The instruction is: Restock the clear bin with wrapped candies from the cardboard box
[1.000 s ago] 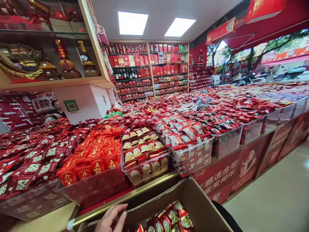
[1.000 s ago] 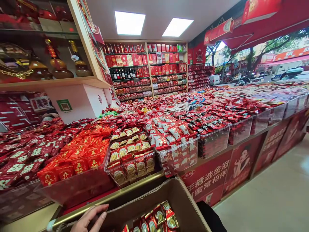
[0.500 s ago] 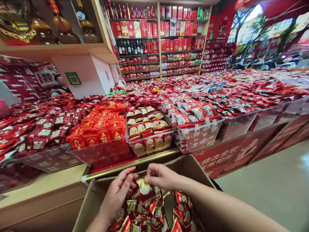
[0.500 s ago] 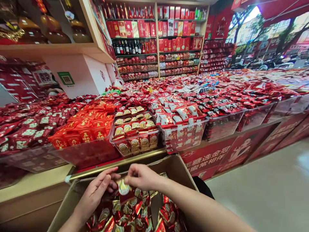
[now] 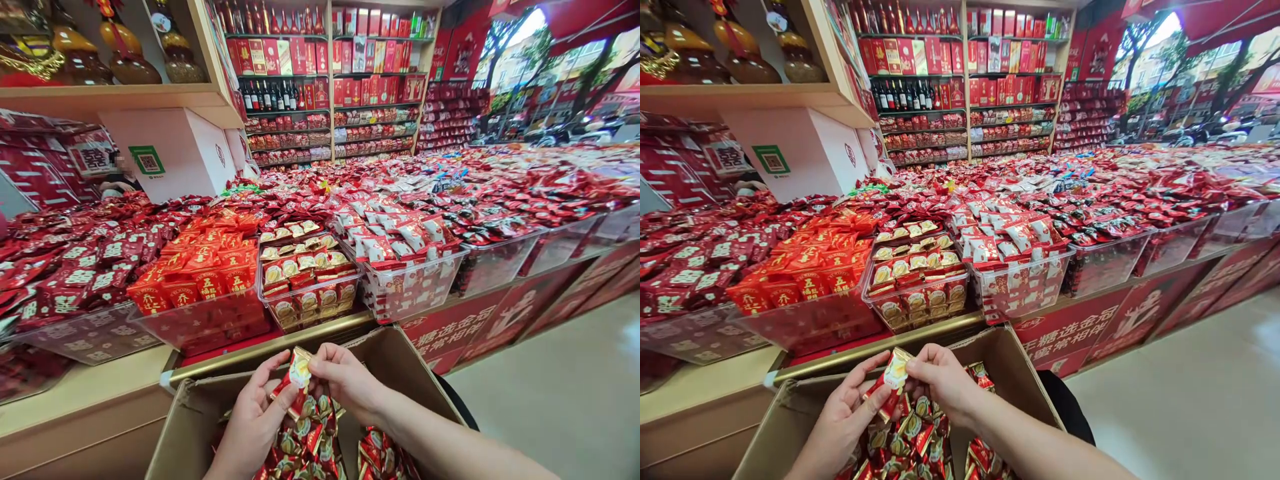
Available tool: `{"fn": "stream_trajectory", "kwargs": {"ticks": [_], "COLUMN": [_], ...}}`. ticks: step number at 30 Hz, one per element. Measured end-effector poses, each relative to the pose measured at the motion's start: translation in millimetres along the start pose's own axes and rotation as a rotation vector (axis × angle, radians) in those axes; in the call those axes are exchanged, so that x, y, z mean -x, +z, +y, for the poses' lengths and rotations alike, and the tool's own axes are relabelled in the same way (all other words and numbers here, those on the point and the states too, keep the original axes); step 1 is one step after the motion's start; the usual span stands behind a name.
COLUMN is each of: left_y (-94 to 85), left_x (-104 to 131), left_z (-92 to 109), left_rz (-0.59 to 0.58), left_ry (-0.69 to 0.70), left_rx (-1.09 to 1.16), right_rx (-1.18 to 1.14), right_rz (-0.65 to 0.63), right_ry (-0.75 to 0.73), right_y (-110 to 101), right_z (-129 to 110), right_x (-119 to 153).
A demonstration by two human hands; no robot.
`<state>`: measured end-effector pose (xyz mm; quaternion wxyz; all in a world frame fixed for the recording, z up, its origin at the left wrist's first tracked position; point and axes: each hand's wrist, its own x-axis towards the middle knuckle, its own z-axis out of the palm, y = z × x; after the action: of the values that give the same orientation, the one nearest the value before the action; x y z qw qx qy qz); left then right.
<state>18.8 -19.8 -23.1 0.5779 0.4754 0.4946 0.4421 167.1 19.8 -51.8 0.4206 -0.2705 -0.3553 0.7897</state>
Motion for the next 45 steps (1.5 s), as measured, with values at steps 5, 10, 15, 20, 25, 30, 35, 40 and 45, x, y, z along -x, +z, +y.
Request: {"fn": "stream_trajectory", "kwargs": {"ticks": [5,10,15,20,25,30,35,40,45], "left_y": [-8.4,-11.3,-13.6,-21.2,-21.9,-19.3,-43.5,-69.2,-72.3], "left_x": [0.9,2.2,1.7,2.7,5.4,10.6,-0.1,-17.7,-18.4], "left_z": [-4.4,-11.3,-1.8,6.1,7.5,12.9,4.7,-7.5,-8.3], "left_rz": [-0.013,-0.07,-0.007,-0.042,-0.01,0.061,0.279,0.292,0.286], "left_ry": [0.043,0.083,0.064,0.063,0.064,0.032,0.177,0.181,0.17], "left_rx": [-0.17,-0.186,-0.128,-0.185,-0.124,-0.11,-0.376,-0.698,-0.82], "right_rx": [0.15,0.297,0.422,1.023,1.616,1.86,1.948,2.322,2.529], "right_rz": [-0.019,-0.038,0.028,-0.271,-0.476,-0.474,-0.336,0.136,0.356], "right_ry": [-0.138,-0.179,-0.188,-0.608,-0.873,-1.067,-1.264,-0.885,-0.449], "right_y": [-1.1,-2.1,-0.5,-0.3,4.3,12.4,33.7,50.1,37.1], "right_z": [-1.7,1.3,0.9,-21.3,-34.6,-35.6,-95.8,-190.8,-236.0], "right_x": [1.7,0.6,3.4,19.3,21.6,23.2,10.4,-61.0,-132.7]}}
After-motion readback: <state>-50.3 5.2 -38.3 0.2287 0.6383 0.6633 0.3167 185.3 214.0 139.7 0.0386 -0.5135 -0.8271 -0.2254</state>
